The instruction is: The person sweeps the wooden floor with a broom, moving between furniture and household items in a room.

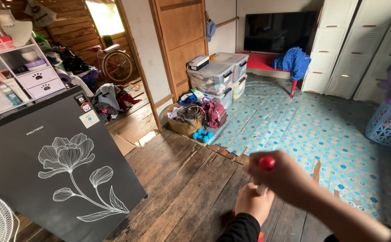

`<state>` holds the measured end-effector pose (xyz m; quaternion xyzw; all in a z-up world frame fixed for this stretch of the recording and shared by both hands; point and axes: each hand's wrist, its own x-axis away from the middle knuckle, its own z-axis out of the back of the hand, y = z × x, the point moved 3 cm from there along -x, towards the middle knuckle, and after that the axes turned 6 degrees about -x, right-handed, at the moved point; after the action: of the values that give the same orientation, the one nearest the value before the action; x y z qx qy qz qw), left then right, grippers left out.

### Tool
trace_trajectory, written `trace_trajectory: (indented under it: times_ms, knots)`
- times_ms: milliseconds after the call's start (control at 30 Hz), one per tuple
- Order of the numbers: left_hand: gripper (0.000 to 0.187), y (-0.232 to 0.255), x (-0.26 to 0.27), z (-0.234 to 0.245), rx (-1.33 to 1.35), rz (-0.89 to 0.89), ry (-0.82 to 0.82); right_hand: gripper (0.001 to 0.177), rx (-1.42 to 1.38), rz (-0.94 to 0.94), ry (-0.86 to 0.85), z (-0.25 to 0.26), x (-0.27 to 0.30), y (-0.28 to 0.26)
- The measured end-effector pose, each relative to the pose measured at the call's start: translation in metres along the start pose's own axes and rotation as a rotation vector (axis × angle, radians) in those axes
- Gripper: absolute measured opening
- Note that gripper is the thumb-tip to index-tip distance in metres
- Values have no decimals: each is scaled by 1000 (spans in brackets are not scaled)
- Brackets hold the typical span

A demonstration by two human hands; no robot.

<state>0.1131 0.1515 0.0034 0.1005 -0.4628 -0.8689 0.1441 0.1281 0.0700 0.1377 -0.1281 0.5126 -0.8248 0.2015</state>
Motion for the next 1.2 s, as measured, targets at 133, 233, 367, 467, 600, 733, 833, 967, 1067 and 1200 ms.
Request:
trace_trajectory:
  times_ms: [133, 233, 367, 467, 600, 733, 833, 967, 1067, 1200]
  knots:
    - [34, 27, 1, 33, -77, -240, 148, 11, -452, 358, -5, 35, -12, -18]
    - [37, 31, 6, 54, -129, -234, 209, 27, -559, 259, 249, 46, -12, -21]
    - [35, -2, 7, 71, -155, -331, 320, 31, -706, 182, 323, 12, -26, 6]
    - [31, -55, 3, 67, -219, -101, 131, 26, -748, -17, 258, -28, -34, 51]
    - [32, -106, -3, 57, -291, 97, -52, 26, -681, -185, 121, -59, -33, 89]
    - [34, -99, -9, 43, -166, 104, -38, 26, -527, -195, 120, -49, -43, 87]
    - [35, -64, -24, 34, 30, 70, 51, 29, -420, 24, 145, -17, -61, 51]
    - [29, -32, -49, 21, 130, -55, 57, 36, 39, 59, 196, 9, -56, 0]
    - [26, -35, -64, 2, 130, -44, 30, 30, 143, 122, 176, -3, -51, -16]
    - [30, -37, -73, 4, 110, -49, -93, 35, 286, 115, 99, -13, -50, -18]
